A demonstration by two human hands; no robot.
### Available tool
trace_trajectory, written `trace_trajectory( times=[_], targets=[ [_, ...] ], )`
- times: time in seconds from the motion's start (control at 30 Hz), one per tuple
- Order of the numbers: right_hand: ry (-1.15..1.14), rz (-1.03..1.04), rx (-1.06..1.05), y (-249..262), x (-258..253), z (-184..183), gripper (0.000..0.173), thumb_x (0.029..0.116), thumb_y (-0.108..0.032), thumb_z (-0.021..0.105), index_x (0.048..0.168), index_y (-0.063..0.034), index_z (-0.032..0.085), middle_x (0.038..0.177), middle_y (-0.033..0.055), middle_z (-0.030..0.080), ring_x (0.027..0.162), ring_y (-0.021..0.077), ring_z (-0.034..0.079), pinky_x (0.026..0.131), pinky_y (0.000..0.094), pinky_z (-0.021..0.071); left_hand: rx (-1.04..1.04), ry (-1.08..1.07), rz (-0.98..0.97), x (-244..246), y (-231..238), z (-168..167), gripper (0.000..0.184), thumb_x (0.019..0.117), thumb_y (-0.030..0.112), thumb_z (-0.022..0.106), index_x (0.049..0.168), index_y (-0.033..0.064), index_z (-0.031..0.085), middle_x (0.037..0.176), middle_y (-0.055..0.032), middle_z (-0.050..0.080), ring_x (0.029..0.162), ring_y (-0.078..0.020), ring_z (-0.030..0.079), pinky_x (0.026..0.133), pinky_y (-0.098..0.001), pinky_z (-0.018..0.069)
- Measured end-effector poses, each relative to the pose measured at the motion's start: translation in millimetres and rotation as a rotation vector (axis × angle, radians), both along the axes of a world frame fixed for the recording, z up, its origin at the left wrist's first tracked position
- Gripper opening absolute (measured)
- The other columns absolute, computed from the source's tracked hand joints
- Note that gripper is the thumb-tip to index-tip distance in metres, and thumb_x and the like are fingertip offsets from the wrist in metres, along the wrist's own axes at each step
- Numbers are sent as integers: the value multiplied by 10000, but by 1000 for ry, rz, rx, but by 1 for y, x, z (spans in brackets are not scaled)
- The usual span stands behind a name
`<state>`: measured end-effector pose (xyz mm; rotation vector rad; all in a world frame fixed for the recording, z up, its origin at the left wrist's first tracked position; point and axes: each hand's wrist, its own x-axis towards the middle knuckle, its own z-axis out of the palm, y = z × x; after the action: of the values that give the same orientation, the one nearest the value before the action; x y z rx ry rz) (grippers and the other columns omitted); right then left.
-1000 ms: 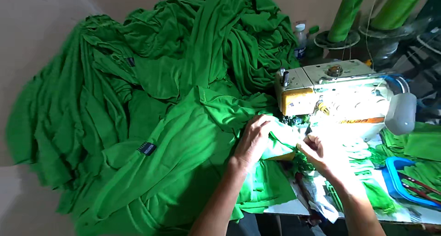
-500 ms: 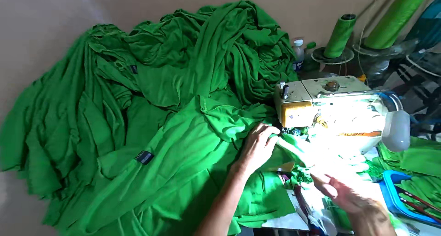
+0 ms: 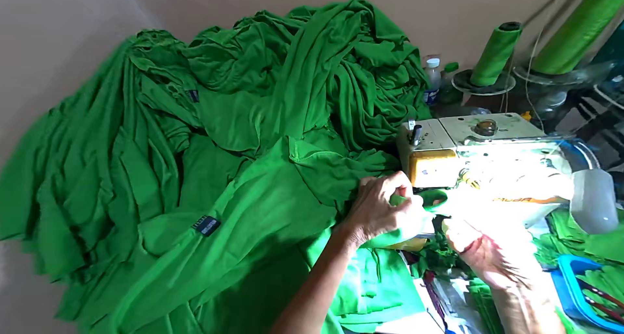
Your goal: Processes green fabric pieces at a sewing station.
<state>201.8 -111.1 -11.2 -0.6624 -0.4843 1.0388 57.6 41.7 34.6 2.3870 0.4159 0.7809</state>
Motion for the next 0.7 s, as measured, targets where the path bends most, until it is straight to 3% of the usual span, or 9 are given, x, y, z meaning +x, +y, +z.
trace_trajectory(
  times=[0.07,0.13,0.17,0.23,0.33,0.43,0.53,0.6,0.7],
  targets=[
    [-98,-62,-88,1,-6,8,343,985,42,354,869,-87,650,723,10,723,611,48,682,587,155,561,189,186,67,-2,-9,12,258,943,287,638,871,55,723,818,-91,690,874,-246,664,986,-551,380],
    [-223,-87,-178,4,-11,19,328,989,71,354,861,-92,607,677,-31,682,575,32,648,559,152,539,198,372,73,-8,-21,30,311,984,330,631,954,45,753,957,-126,700,1038,-285,640,1070,-550,308],
    [-293,-86,-185,5,-12,22,297,962,72,394,855,-103,609,667,-47,672,564,27,635,551,153,534,204,341,40,-11,-25,31,303,973,320,641,951,41,756,964,-128,707,1045,-279,646,1055,-527,340],
    [-465,-55,-155,9,-10,19,197,910,3,520,878,-152,638,664,-84,686,564,7,631,564,151,531,261,68,-60,-15,-26,15,211,903,236,675,845,44,741,837,-88,703,891,-222,669,914,-464,446],
    [-787,49,-127,10,-11,20,136,925,-91,584,1039,-152,627,742,-134,705,593,-29,633,563,137,532,390,-78,-42,-19,-33,6,173,927,209,650,846,87,744,809,-36,704,843,-164,677,982,-498,389],
    [-1074,160,-50,13,-10,22,112,934,-128,588,1021,-102,654,762,-157,648,586,-72,600,539,122,534,475,-110,-12,-16,-34,6,136,913,201,666,866,114,760,818,-23,695,858,-164,672,986,-531,363],
    [-998,237,-91,10,-10,25,36,929,-167,650,945,-197,661,711,-192,664,523,-76,583,476,113,506,394,-189,-65,-9,-31,3,94,861,180,737,892,92,743,842,-37,701,875,-168,670,981,-516,360],
    [-938,258,-65,0,-12,24,57,929,-175,676,956,-211,641,726,-202,663,510,-88,563,453,100,488,252,-219,-177,-6,-31,3,205,836,189,786,957,36,723,908,-79,715,933,-193,667,979,-469,406],
    [-984,112,19,-15,-27,15,38,932,-203,681,960,-184,665,721,-211,618,527,-140,501,461,61,443,209,-86,-293,-7,-27,0,417,886,411,733,990,7,742,999,-126,727,1020,-244,670,984,-457,453]
  ],
)
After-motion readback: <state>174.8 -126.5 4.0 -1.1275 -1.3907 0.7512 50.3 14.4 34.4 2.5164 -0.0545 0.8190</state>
